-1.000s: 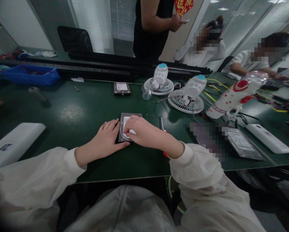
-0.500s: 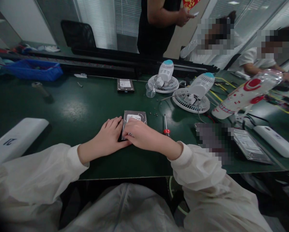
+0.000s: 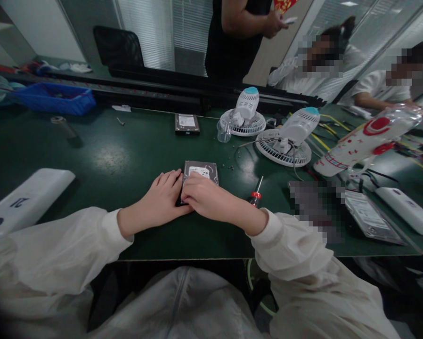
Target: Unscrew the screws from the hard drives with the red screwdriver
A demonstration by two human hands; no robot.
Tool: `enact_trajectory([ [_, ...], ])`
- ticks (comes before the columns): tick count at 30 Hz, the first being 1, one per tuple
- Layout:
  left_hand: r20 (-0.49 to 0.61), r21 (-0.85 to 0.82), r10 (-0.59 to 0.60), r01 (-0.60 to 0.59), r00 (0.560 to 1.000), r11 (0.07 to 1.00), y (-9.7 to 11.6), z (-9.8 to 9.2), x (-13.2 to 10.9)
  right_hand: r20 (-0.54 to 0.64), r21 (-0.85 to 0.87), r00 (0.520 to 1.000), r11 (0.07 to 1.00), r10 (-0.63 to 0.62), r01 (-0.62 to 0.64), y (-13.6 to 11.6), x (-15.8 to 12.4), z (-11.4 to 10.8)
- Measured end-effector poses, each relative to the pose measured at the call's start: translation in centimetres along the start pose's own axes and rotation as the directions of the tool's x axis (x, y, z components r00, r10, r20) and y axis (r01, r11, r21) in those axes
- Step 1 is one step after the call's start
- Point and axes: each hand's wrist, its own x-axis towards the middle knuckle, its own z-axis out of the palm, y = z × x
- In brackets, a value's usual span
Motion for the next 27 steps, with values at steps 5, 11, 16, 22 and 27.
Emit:
enact_trajectory([
  [5,-0.003,0.004,0.011,-0.011,1.000,1.000,-0.01,0.07,-0.05,-0.011,-0.055,0.996,0.995,-0.083,0.082,-0.06,-0.24,-0.05],
  [11,0.021,0.032,-0.011,0.010,1.000,0.999,0.16,0.02,-0.08,0.021,-0.146,0.994,0.983,-0.106,0.107,-0.47,-0.13,0.07],
  [16,0.005,0.036,-0.003,0.002,1.000,0.999,0.17,0.04,-0.05,0.035,-0.116,0.998,0.992,-0.049,0.053,-0.25,0.08,-0.09],
  [22,-0.022,0.023,0.005,-0.004,1.000,1.000,0.08,0.11,-0.08,0.017,-0.036,1.000,0.999,-0.018,0.018,0.17,-0.05,-0.24],
  [27,-0.007,0.010,-0.004,0.004,1.000,1.000,0.07,0.07,-0.10,0.020,-0.044,1.000,0.999,-0.020,0.020,0.27,-0.17,-0.13],
])
